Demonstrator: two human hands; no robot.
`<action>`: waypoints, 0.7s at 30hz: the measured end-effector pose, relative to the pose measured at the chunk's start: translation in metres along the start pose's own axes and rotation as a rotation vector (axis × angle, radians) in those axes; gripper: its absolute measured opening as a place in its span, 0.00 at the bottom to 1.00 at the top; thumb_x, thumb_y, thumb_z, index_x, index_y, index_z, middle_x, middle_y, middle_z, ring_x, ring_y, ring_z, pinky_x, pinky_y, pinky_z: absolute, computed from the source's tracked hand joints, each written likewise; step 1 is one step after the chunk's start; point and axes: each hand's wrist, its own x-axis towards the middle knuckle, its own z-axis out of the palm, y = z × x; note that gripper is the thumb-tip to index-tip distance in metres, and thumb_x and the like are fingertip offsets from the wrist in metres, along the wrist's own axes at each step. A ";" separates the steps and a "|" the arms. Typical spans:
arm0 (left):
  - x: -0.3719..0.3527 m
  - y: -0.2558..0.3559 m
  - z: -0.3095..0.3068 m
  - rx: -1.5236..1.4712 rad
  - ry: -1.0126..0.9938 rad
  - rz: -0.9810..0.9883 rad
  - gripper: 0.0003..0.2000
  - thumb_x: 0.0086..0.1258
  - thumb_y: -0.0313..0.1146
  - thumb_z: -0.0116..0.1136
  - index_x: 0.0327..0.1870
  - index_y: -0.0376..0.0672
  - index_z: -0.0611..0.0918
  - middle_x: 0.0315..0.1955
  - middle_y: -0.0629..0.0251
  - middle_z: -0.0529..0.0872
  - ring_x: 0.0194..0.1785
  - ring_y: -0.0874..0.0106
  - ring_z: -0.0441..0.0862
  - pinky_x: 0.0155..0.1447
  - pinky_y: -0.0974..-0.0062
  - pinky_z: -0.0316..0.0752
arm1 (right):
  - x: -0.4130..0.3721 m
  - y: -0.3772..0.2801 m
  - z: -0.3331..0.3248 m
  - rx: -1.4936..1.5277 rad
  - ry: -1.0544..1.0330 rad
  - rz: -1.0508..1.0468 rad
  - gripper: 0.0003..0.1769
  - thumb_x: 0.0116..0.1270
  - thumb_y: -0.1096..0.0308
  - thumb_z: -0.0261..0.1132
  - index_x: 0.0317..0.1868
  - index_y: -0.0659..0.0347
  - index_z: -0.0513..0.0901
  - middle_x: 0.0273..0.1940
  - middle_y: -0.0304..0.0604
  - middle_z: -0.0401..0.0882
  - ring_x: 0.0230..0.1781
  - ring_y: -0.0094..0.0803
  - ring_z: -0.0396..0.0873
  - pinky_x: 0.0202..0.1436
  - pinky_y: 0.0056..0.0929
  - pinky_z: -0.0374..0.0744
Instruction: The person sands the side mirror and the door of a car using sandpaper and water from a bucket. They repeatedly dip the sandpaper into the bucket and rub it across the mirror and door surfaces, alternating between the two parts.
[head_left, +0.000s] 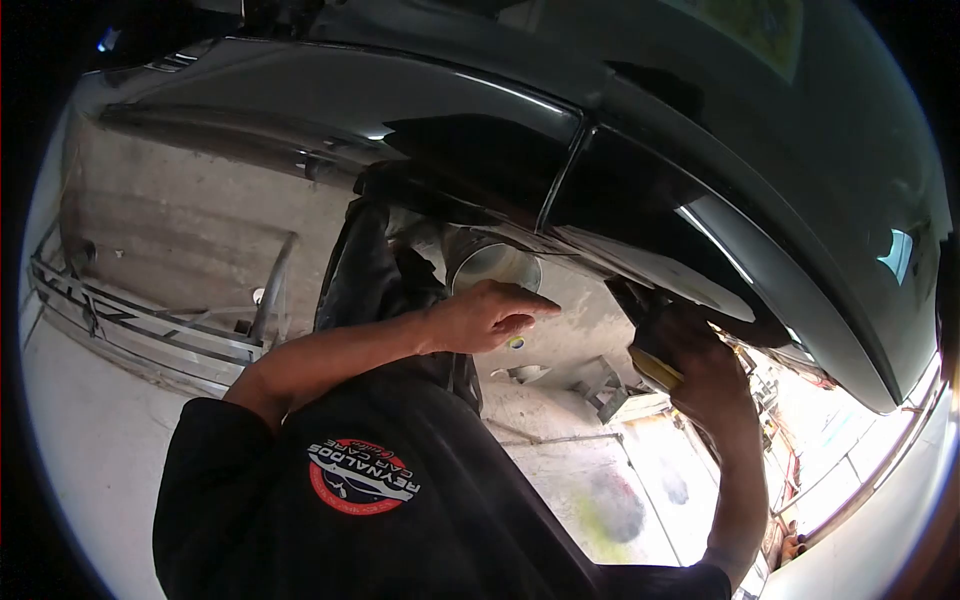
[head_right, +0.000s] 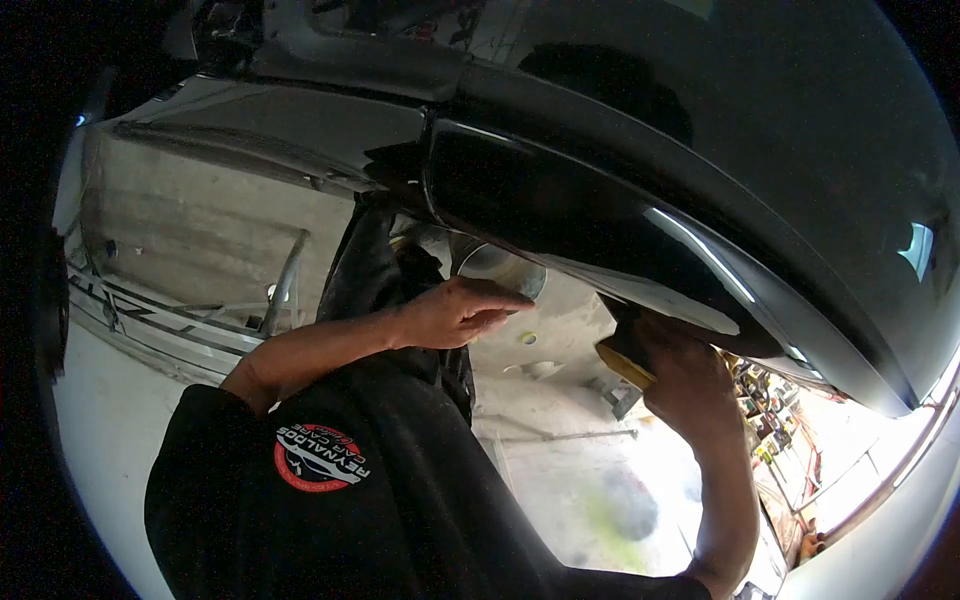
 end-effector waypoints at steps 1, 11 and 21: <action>0.001 -0.001 -0.001 -0.003 -0.003 -0.008 0.18 0.77 0.27 0.61 0.66 0.47 0.83 0.48 0.49 0.90 0.46 0.57 0.90 0.50 0.61 0.84 | -0.005 0.000 -0.004 0.014 0.005 0.039 0.29 0.56 0.77 0.71 0.62 0.60 0.84 0.65 0.51 0.82 0.67 0.50 0.78 0.71 0.44 0.78; 0.011 0.005 0.000 0.000 -0.045 0.026 0.18 0.76 0.25 0.61 0.66 0.46 0.83 0.48 0.49 0.90 0.45 0.58 0.90 0.50 0.61 0.84 | -0.006 0.000 -0.019 0.023 -0.008 0.072 0.25 0.59 0.76 0.67 0.59 0.59 0.86 0.62 0.51 0.83 0.61 0.52 0.81 0.67 0.47 0.79; 0.014 0.009 -0.008 0.005 -0.084 0.011 0.19 0.76 0.26 0.61 0.66 0.47 0.83 0.47 0.49 0.90 0.45 0.58 0.90 0.51 0.60 0.84 | -0.015 0.000 -0.022 0.017 0.055 0.138 0.29 0.56 0.78 0.65 0.61 0.57 0.86 0.56 0.51 0.85 0.57 0.51 0.82 0.63 0.48 0.80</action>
